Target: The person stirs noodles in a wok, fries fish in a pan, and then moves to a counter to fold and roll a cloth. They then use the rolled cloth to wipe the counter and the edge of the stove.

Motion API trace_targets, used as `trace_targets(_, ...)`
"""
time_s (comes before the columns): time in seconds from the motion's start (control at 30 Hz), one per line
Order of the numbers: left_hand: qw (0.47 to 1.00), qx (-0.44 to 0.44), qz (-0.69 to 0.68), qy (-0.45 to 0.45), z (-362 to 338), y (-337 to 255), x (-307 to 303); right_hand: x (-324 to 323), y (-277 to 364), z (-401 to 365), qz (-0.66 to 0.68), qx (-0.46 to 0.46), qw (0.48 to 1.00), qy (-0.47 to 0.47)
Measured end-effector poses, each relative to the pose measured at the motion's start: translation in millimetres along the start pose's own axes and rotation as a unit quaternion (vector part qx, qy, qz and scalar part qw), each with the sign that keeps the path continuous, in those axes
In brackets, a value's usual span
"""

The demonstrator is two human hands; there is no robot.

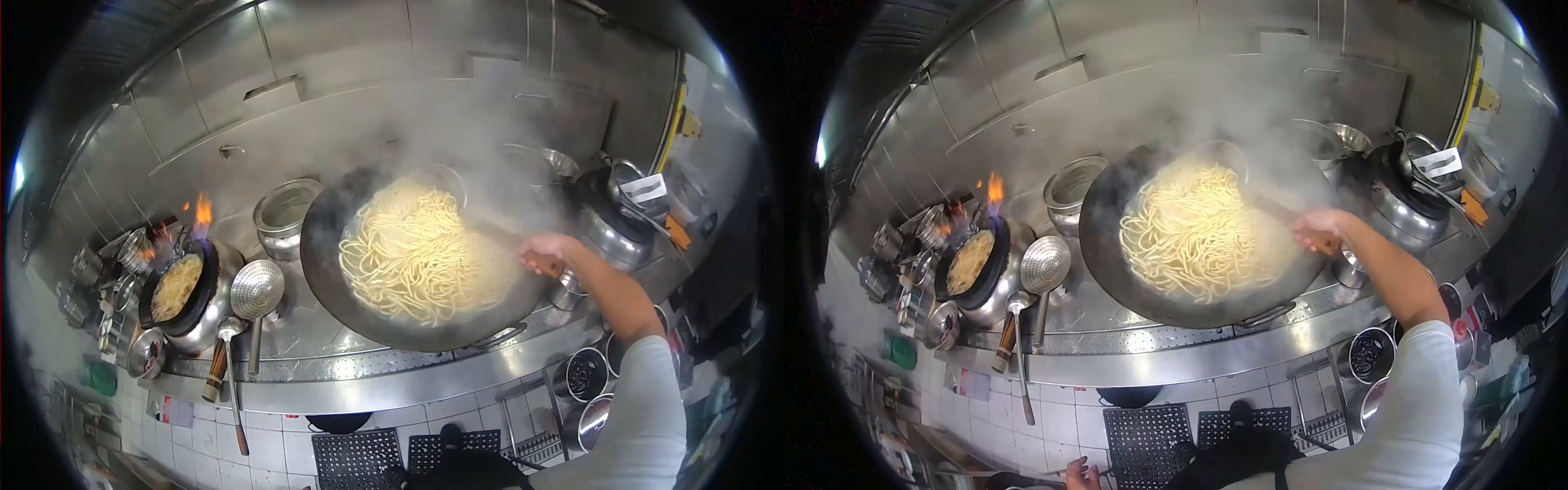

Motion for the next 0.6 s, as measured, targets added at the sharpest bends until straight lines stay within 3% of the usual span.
trace_targets(0.1, 0.999, -0.030, 0.041, 0.007, -10, -18, 1, 35, 14, 4, 0.040, -0.039, 0.998, 0.041)
trace_targets(0.27, 0.991, 0.086, 0.065, -0.075, -32, -18, -8, 75, 26, -30, 0.071, -0.037, 0.992, 0.095)
trace_targets(0.5, 0.996, 0.037, -0.025, -0.077, -44, 10, -8, 111, 46, -111, -0.060, -0.050, 0.997, 0.026)
trace_targets(0.6, 0.995, 0.080, 0.003, -0.064, -40, 7, -10, 139, 56, -151, -0.116, -0.053, 0.992, -0.006)
Point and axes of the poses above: each hand's wrist, its own z-axis towards the middle knuckle, its own x-axis out of the palm, y = z × x, the point moved 10 cm from there along z, towards the middle knuckle, and after that the axes turned 3 degrees about y, right-handed, at the moved point
